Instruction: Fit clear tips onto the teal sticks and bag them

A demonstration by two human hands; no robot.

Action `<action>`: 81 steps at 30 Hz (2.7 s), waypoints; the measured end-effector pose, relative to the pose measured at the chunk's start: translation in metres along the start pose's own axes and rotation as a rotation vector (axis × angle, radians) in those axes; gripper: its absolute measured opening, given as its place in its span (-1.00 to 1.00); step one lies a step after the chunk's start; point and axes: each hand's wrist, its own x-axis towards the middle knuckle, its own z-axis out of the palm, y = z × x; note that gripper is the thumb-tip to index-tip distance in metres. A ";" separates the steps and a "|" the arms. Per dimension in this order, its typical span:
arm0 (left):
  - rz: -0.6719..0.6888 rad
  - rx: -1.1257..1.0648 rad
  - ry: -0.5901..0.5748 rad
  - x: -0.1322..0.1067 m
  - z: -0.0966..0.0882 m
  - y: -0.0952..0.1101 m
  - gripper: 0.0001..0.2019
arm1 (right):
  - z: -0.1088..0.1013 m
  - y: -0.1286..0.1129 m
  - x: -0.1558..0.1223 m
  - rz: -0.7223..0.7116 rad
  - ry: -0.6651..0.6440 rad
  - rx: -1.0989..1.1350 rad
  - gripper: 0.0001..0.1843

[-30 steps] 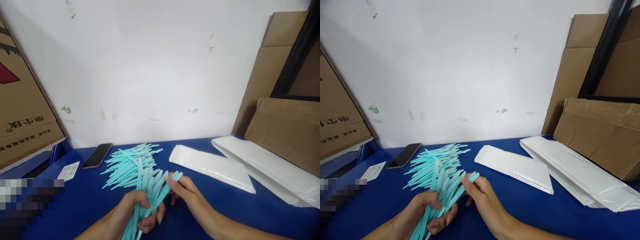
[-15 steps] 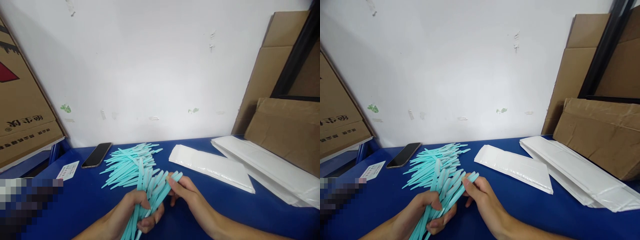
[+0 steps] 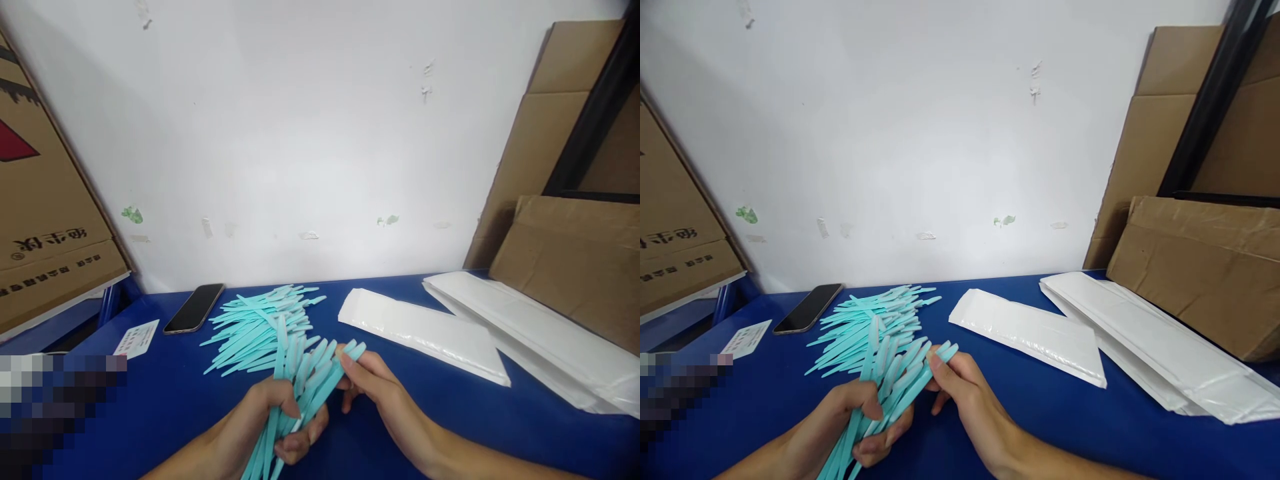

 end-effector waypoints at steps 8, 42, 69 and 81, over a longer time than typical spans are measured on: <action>0.017 0.006 0.004 0.000 0.002 0.000 -0.67 | 0.001 -0.001 0.001 -0.002 -0.005 -0.011 -0.49; -0.195 0.277 0.119 -0.005 0.013 0.009 -0.68 | -0.002 -0.015 -0.018 -0.497 0.026 -0.603 -0.33; -0.105 0.363 0.503 -0.015 0.017 0.033 -0.41 | -0.117 -0.042 0.067 -0.075 0.088 -1.585 -0.06; 0.403 1.353 0.736 -0.010 -0.007 0.024 -0.76 | -0.121 -0.113 0.039 -0.165 0.168 -1.040 -0.15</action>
